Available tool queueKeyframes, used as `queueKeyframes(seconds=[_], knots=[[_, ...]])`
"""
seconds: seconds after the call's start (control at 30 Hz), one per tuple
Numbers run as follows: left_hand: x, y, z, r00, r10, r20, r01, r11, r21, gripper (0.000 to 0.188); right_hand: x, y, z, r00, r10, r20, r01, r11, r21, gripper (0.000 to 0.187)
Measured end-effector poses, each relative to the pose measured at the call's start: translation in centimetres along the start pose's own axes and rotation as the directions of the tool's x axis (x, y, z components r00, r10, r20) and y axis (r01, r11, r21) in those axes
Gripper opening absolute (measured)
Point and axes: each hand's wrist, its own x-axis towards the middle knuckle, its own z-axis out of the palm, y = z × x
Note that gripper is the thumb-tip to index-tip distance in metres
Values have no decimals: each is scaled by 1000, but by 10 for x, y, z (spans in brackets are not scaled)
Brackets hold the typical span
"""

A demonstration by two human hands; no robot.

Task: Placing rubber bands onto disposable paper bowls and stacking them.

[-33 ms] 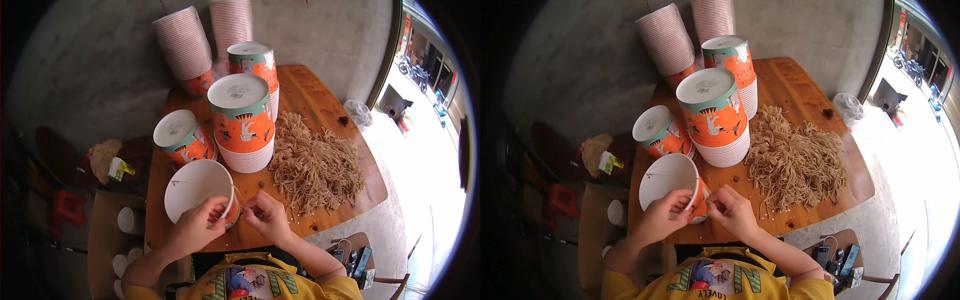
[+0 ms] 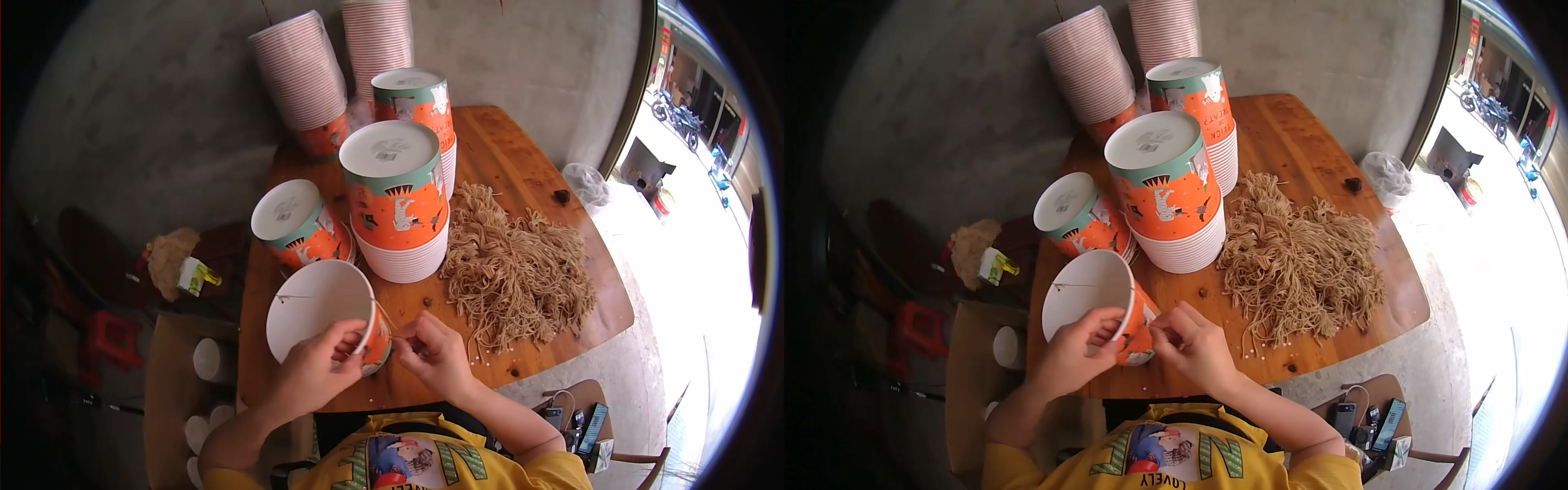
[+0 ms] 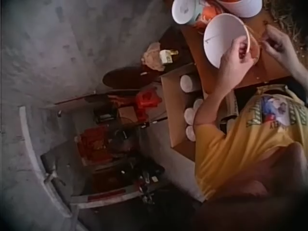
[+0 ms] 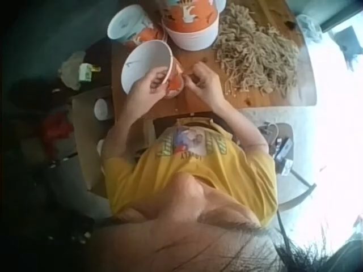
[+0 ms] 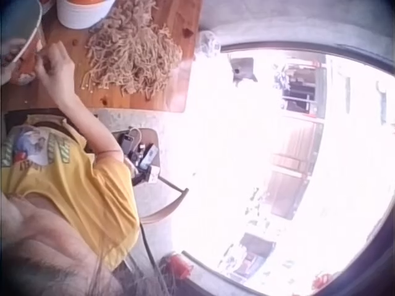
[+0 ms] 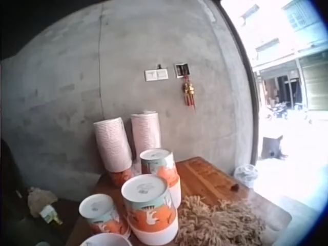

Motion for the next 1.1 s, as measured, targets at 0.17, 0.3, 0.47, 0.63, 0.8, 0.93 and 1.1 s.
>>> queueKeyframes(seconds=[0.17,0.3,0.47,0.63,0.8,0.93,1.1], knots=[[-3,0,-22,997,-83,5,83,985,-153,44,10,-6,15,988,-150,24,152,985,-77,7],[-5,-1,-25,988,-149,33,153,951,-268,44,16,-11,24,978,-207,12,207,972,-106,8],[-5,4,-19,998,-50,-49,34,953,-300,38,17,-13,27,976,-219,5,216,956,-199,9],[-3,10,-15,946,305,-113,-275,936,221,28,16,-22,25,992,-118,38,121,990,-67,9],[-3,2,-11,884,434,-176,-356,867,349,19,17,-23,24,995,19,93,-28,995,91,11],[-4,3,-10,864,472,-176,-371,832,414,17,13,-15,25,948,187,257,-269,903,334,11],[-6,2,-7,871,448,-203,-349,853,388,18,15,-20,24,856,353,377,-507,715,482,11]])
